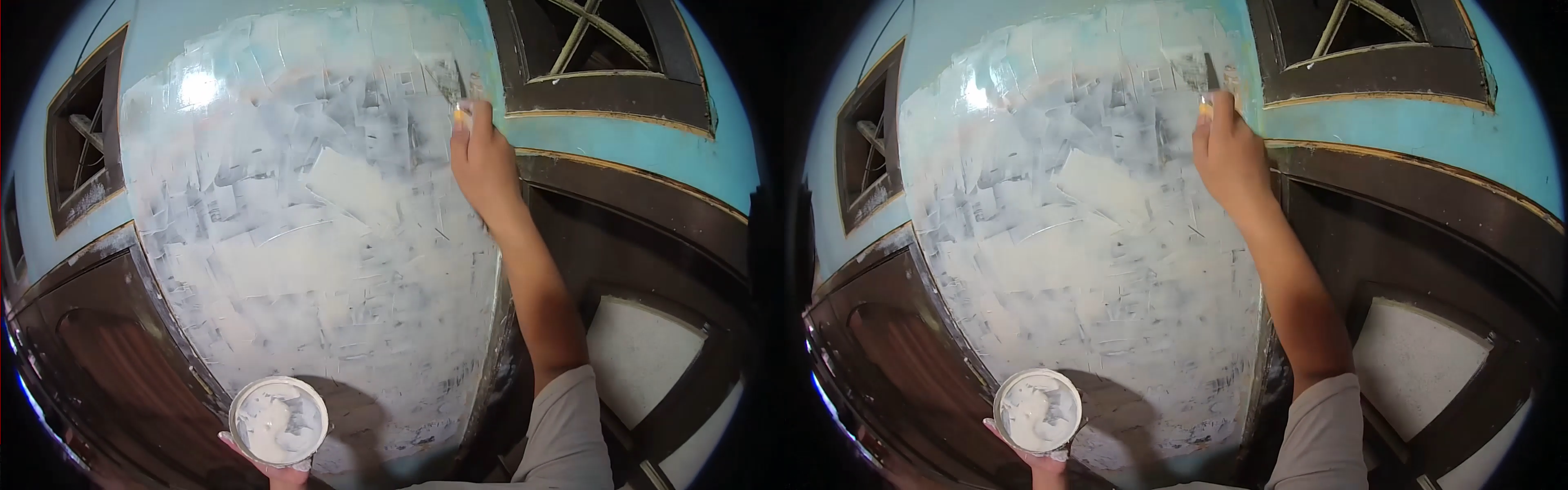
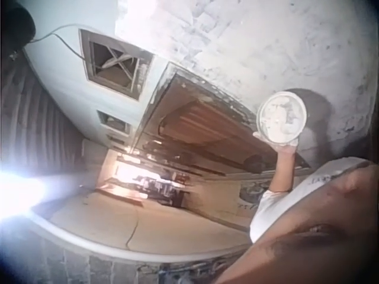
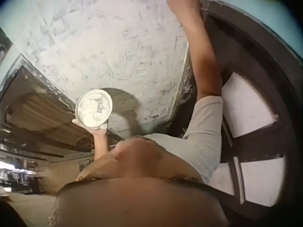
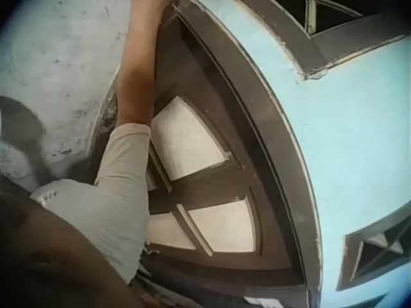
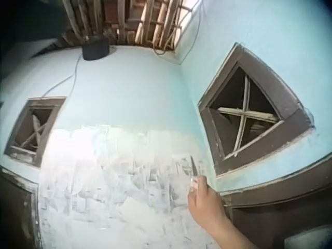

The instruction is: Applying wall putty to a wall surface using a spatula.

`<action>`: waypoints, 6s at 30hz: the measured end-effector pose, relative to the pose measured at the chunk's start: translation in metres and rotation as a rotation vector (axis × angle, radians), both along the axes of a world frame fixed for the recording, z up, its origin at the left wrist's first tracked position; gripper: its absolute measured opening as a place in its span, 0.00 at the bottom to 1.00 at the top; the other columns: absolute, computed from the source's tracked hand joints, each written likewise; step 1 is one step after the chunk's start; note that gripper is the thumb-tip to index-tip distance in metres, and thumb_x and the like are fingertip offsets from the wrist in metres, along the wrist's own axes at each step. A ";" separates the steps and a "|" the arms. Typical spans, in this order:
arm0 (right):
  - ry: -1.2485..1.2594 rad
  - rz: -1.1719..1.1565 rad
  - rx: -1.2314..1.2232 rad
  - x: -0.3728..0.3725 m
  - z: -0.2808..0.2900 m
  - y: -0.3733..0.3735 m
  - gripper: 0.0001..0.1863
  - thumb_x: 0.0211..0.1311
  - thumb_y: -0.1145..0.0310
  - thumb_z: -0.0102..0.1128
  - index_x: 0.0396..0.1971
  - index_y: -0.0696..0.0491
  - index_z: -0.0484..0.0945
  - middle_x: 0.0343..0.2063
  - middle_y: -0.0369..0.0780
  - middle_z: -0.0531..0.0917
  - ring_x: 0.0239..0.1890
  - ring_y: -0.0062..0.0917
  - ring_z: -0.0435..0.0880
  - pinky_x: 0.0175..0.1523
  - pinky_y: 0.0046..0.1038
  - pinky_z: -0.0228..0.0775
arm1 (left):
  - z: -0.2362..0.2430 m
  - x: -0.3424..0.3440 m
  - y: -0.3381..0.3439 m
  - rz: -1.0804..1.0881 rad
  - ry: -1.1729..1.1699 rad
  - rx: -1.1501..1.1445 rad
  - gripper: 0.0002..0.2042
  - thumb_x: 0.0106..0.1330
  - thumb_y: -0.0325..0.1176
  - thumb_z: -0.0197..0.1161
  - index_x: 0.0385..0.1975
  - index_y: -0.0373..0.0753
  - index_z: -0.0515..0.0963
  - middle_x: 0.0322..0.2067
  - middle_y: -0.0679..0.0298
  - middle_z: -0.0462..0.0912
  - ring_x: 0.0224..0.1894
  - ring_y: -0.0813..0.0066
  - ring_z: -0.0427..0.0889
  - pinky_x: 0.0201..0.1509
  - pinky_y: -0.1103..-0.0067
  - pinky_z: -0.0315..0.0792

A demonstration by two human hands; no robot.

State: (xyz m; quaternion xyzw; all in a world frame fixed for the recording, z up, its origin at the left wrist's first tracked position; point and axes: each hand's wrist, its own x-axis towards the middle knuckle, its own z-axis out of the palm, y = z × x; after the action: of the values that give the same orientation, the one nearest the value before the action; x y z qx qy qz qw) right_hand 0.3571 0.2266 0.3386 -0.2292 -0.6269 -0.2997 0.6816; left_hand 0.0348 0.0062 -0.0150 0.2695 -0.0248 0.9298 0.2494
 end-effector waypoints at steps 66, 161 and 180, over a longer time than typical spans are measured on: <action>-0.006 0.019 -0.223 -0.057 -0.057 -0.024 0.18 0.67 0.68 0.54 0.54 0.53 0.64 0.38 0.53 0.79 0.36 0.54 0.80 0.39 0.52 0.73 | 0.027 0.012 -0.013 -0.298 0.483 -0.217 0.42 0.67 0.73 0.40 0.71 0.46 0.63 0.71 0.58 0.62 0.70 0.53 0.64 0.73 0.54 0.58; -0.538 0.734 -0.736 -0.044 -0.275 -0.086 0.19 0.50 0.82 0.64 0.41 0.46 0.85 0.34 0.38 0.73 0.30 0.30 0.78 0.35 0.31 0.73 | -0.046 0.063 0.004 -0.173 0.303 -0.393 0.42 0.69 0.74 0.30 0.74 0.49 0.54 0.74 0.59 0.54 0.72 0.58 0.60 0.74 0.56 0.57; -0.487 0.654 -0.604 -0.038 -0.273 -0.068 0.20 0.44 0.85 0.68 0.39 0.49 0.85 0.34 0.39 0.74 0.36 0.32 0.77 0.35 0.29 0.71 | -0.030 0.059 0.015 -0.286 0.050 -0.449 0.45 0.65 0.77 0.34 0.73 0.49 0.56 0.73 0.57 0.57 0.71 0.54 0.61 0.73 0.53 0.58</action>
State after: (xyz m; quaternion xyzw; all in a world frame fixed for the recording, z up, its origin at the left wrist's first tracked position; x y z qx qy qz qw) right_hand 0.3194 0.1587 0.0659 -0.1310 -0.8654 0.0794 0.4771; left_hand 0.0935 0.0211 -0.0454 0.2238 0.1504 0.8603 0.4326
